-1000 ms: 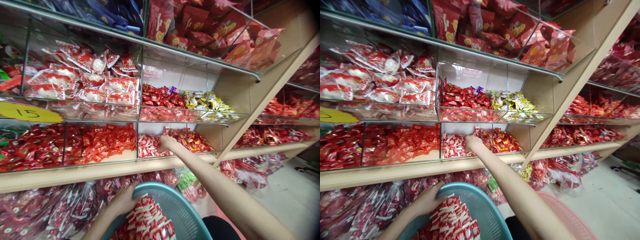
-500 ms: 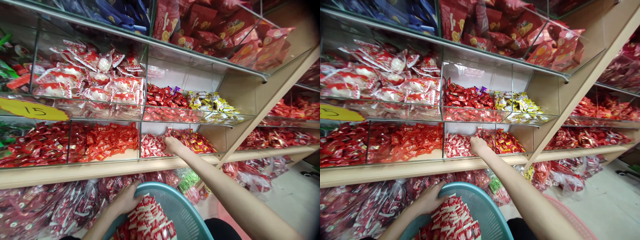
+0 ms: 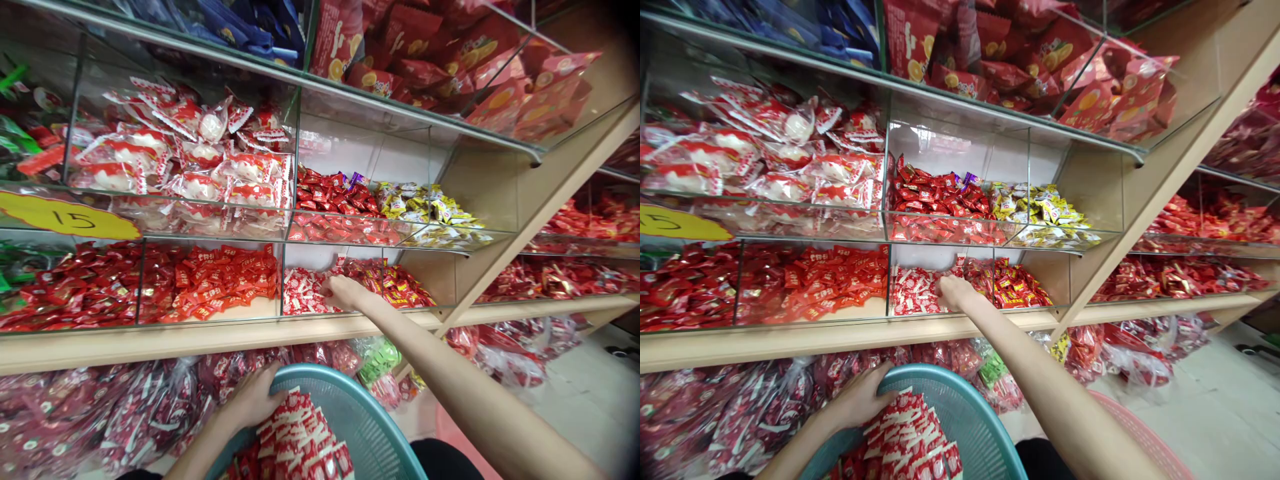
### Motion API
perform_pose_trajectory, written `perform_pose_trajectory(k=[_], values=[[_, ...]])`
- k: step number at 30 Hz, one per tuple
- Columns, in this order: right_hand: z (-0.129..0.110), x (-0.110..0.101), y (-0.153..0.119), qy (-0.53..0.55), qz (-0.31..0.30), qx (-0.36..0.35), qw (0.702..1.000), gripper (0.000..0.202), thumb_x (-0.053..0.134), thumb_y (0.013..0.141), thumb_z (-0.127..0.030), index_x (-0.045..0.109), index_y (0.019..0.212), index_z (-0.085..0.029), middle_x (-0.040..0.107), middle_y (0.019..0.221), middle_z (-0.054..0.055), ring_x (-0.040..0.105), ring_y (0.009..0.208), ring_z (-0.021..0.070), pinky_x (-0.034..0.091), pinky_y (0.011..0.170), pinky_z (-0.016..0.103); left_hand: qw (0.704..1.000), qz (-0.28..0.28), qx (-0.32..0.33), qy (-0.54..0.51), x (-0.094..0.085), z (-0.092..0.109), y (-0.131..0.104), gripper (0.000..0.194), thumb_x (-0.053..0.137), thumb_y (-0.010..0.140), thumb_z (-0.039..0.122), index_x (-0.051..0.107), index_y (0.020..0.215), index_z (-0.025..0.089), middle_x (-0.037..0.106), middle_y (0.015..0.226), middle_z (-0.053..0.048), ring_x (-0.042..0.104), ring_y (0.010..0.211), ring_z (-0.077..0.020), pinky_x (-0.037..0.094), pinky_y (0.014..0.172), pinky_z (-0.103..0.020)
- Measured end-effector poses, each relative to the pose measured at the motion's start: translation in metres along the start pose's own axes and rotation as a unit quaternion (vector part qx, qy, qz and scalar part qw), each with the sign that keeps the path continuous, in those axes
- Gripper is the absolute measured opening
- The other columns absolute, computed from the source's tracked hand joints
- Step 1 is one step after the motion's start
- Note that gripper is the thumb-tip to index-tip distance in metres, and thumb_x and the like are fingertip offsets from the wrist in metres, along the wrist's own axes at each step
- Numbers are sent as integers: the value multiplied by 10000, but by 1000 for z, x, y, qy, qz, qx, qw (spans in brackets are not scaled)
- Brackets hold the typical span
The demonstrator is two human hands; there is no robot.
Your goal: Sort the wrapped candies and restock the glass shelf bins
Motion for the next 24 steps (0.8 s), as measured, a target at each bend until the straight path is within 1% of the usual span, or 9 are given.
perform_pose_trajectory(k=[3, 5, 10, 12, 14, 17, 20, 22, 24], values=[[9, -6, 3, 47, 57, 14, 997, 190, 495, 793, -247, 663, 747, -172, 653, 805, 64, 583, 793, 154, 397, 675, 217, 1000, 3, 4, 8, 2, -2, 0, 426, 475, 765, 410, 504, 1140, 211, 609, 1104, -84, 564, 1013, -231, 400, 849, -303], [18, -9, 4, 104, 73, 21, 992, 206, 480, 783, -232, 640, 679, -153, 615, 687, 33, 545, 674, 122, 377, 607, 203, 1000, 6, -2, 10, 2, -4, 1, 453, 473, 764, 421, 492, 1163, 207, 595, 1135, -93, 546, 1048, -243, 391, 875, -320], [41, -10, -2, 251, 85, 18, 964, 199, 520, 691, -214, 527, 506, -143, 433, 466, -51, 402, 485, 67, 314, 482, 182, 1000, 8, 5, 9, 2, -2, 0, 410, 466, 771, 437, 512, 1112, 214, 618, 1078, -85, 573, 985, -233, 408, 830, -305], [49, -7, -3, 289, 81, 35, 953, 204, 539, 669, -229, 510, 485, -146, 425, 441, -56, 398, 461, 64, 322, 469, 180, 1000, 7, 10, 8, 1, 0, 0, 392, 463, 774, 442, 517, 1091, 217, 620, 1069, -79, 578, 971, -224, 411, 816, -291], [50, 2, -2, 320, 39, 39, 946, 178, 537, 665, -225, 538, 507, -144, 482, 457, -41, 443, 469, 73, 354, 476, 181, 1000, 4, 11, 8, 1, 1, 0, 395, 462, 774, 445, 517, 1089, 214, 616, 1083, -82, 574, 982, -224, 411, 818, -289], [46, 10, 2, 289, 16, 35, 956, 117, 549, 643, -172, 563, 531, -142, 552, 511, -16, 516, 533, 95, 396, 520, 184, 1000, 6, 11, 6, 1, 1, 0, 413, 458, 774, 445, 515, 1105, 204, 610, 1100, -93, 567, 1001, -232, 409, 835, -303], [40, 7, 5, 212, 72, 22, 974, 56, 570, 627, -117, 590, 585, -149, 607, 607, -2, 562, 647, 113, 414, 606, 184, 1000, 8, 3, 1, 2, -2, 1, 424, 468, 769, 438, 512, 1122, 208, 606, 1112, -94, 554, 1034, -238, 399, 864, -312], [38, 5, 4, 172, 98, 41, 979, 53, 573, 683, -170, 615, 654, -159, 631, 672, 18, 578, 698, 130, 418, 641, 200, 1000, 7, -2, -1, 2, -3, 1, 423, 476, 765, 434, 514, 1123, 212, 605, 1115, -90, 548, 1046, -236, 394, 874, -310], [40, 6, 1, 141, 97, 80, 982, 143, 580, 732, -298, 628, 714, -164, 638, 714, 44, 588, 712, 151, 421, 636, 221, 1000, 7, 0, 1, 2, -3, 1, 410, 475, 766, 435, 521, 1108, 214, 609, 1105, -85, 553, 1035, -232, 396, 864, -302]])
Point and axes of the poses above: each hand's wrist, its own y-axis towards the middle knuckle, its own x-axis out of the palm, z = x × y, the point moved 7 cm from there along y, towards the middle knuckle
